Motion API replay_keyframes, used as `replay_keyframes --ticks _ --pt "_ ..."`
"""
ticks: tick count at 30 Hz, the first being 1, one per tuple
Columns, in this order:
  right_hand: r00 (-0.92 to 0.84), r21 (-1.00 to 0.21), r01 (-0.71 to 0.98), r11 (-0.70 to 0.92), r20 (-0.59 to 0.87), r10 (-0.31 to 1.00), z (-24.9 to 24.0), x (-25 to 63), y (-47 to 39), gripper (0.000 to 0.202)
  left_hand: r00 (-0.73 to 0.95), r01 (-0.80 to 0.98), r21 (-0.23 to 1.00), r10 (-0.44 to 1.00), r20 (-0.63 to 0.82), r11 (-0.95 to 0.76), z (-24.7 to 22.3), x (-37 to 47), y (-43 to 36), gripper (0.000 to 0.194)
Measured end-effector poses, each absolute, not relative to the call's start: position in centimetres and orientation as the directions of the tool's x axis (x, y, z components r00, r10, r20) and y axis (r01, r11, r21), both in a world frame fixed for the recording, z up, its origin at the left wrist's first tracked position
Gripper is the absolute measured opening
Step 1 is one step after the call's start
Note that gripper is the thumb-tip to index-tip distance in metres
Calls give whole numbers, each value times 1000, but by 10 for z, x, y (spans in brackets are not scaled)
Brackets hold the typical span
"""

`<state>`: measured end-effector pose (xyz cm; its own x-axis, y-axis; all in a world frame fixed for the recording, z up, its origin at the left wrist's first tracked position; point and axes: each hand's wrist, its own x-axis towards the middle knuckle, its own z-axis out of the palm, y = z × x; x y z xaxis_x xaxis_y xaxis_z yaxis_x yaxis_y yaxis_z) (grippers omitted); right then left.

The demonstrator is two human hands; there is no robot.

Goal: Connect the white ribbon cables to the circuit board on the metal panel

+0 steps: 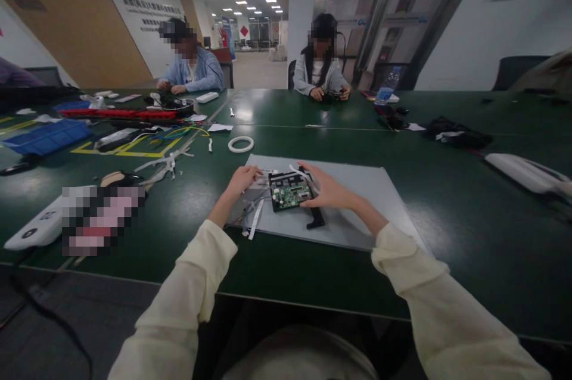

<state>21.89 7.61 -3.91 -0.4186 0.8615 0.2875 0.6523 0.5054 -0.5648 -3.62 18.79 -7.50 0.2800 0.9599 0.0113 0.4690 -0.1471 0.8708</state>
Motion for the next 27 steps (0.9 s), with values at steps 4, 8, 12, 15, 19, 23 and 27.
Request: replay_keyframes --ticks 4,8,12,15,19,23,27 --pt "-338 -524 712 467 327 882 -37 232 62 98 281 451 875 959 47 -175 -74 -37 183 44" --pt "-283 -549 733 402 292 914 -43 248 47 99 279 449 871 957 75 -199 -76 -38 181 44" --pt "-265 -595 708 381 277 924 -50 255 39 101 286 437 874 954 91 -214 -76 -39 180 44" --pt "-253 -627 677 386 294 922 -55 256 41 102 281 434 873 954 101 -221 -76 -39 180 44" --pt "-237 -686 618 385 304 923 -61 258 44 103 284 427 880 955 88 -208 -77 -38 179 43" --pt "-229 -728 574 375 297 927 -64 258 43 102 305 457 857 947 102 -240 -76 -38 179 43" --pt "-224 -731 562 388 317 922 -66 258 42 98 408 531 770 903 132 -353 -68 -41 173 43"
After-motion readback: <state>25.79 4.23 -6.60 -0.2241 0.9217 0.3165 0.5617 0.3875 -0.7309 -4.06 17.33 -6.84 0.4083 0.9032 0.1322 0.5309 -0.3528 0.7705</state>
